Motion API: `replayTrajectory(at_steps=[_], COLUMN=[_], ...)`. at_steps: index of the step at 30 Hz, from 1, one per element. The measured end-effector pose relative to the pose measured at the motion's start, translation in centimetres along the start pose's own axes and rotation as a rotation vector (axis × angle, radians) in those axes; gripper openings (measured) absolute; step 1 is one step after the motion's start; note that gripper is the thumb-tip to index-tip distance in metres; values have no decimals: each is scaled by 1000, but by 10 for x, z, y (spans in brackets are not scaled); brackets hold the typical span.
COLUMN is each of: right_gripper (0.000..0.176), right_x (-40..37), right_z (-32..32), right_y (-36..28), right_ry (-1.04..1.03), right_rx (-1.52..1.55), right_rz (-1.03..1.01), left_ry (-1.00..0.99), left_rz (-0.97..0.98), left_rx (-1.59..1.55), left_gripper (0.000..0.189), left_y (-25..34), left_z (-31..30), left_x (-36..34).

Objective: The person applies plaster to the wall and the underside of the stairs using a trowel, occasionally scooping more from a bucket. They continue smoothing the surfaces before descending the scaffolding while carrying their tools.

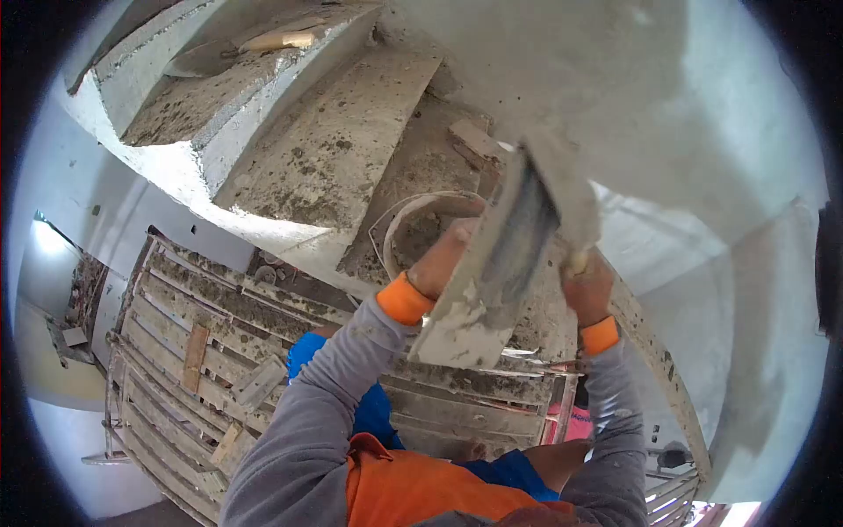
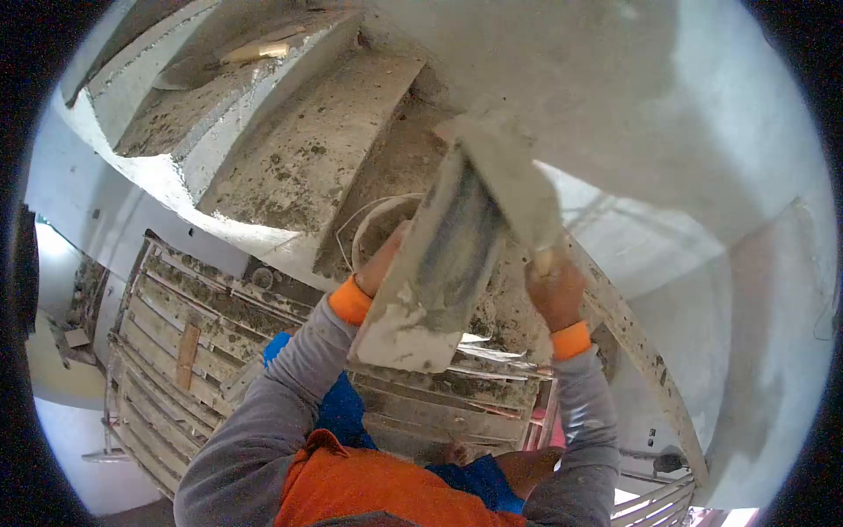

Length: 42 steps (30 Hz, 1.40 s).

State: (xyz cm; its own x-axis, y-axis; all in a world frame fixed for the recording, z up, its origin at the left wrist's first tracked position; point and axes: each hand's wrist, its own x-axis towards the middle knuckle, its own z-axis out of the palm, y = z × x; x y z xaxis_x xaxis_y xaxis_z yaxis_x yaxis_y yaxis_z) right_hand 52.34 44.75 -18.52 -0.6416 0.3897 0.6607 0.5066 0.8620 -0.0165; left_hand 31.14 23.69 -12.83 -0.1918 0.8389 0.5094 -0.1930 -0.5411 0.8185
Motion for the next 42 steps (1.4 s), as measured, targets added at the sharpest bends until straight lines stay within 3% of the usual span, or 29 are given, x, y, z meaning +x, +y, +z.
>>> replayTrajectory(at_steps=[1, 4, 7, 11, 13, 15, 19, 23, 27, 29, 31, 33, 34, 36, 37, 39, 40, 42], right_gripper=[38, 30, 33, 36, 37, 37, 32, 32, 33, 36, 38, 39, 38, 39, 41, 42, 43, 44], right_x=[14, 35, 31, 15, 2, -3, -3, 9, 37, 57, 81, 100, 112, 131, 137, 140, 139, 130], right_z=[-9, -44, -65, -122, -156, -195, -302, -398, -471, -506, -533, -565, -573, -591, -599, -610, -615, -620], right_y=[4, -8, 7, 29, 47, 68, 100, 118, 125, 130, 124, 134, 126, 108, 102, 89, 86, 76], right_ry=[26, 117, 113, 64, 65, 129, 135, 64, 129, 174, 181, 222, 239, 239, 245, 224, 244, 285], right_rx=[81, 127, 62, 22, -32, -61, -454, -875, -1110, -1195, -1273, -1349, -1329, -1322, -1336, -1331, -1336, -1351], right_rz=[36, 207, 222, 128, 134, 175, 231, 323, 317, 209, 306, 157, 189, 246, 257, 302, 285, 254], left_ry=[52, 134, 260, 283, 413, 568, 769, 825, 785, 818, 889, 890, 863, 787, 691, 657, 758, 946], left_rz=[-107, 4, 128, 218, 167, 94, -35, -93, -67, -33, 8, -19, -69, -133, -143, -114, -84, 135], left_rx=[-114, 366, 593, 1178, 1214, 1184, 1138, 1162, 1149, 945, 600, 295, 196, 687, 1272, 1546, 1235, 20], left_gripper=[32, 27, 24, 28, 31, 34, 40, 46, 53, 54, 50, 45, 43, 40, 40, 36, 34, 30], left_y=[3, 8, 22, 22, 10, -12, -72, -116, -149, -153, -143, -141, -142, -144, -144, -141, -136, -136], left_z=[5, -2, -22, -93, -137, -196, -290, -335, -355, -352, -335, -333, -345, -351, -352, -348, -334, -319], left_x=[-1, 6, 5, -26, -59, -90, -134, -159, -180, -180, -167, -166, -167, -171, -172, -167, -158, -150])
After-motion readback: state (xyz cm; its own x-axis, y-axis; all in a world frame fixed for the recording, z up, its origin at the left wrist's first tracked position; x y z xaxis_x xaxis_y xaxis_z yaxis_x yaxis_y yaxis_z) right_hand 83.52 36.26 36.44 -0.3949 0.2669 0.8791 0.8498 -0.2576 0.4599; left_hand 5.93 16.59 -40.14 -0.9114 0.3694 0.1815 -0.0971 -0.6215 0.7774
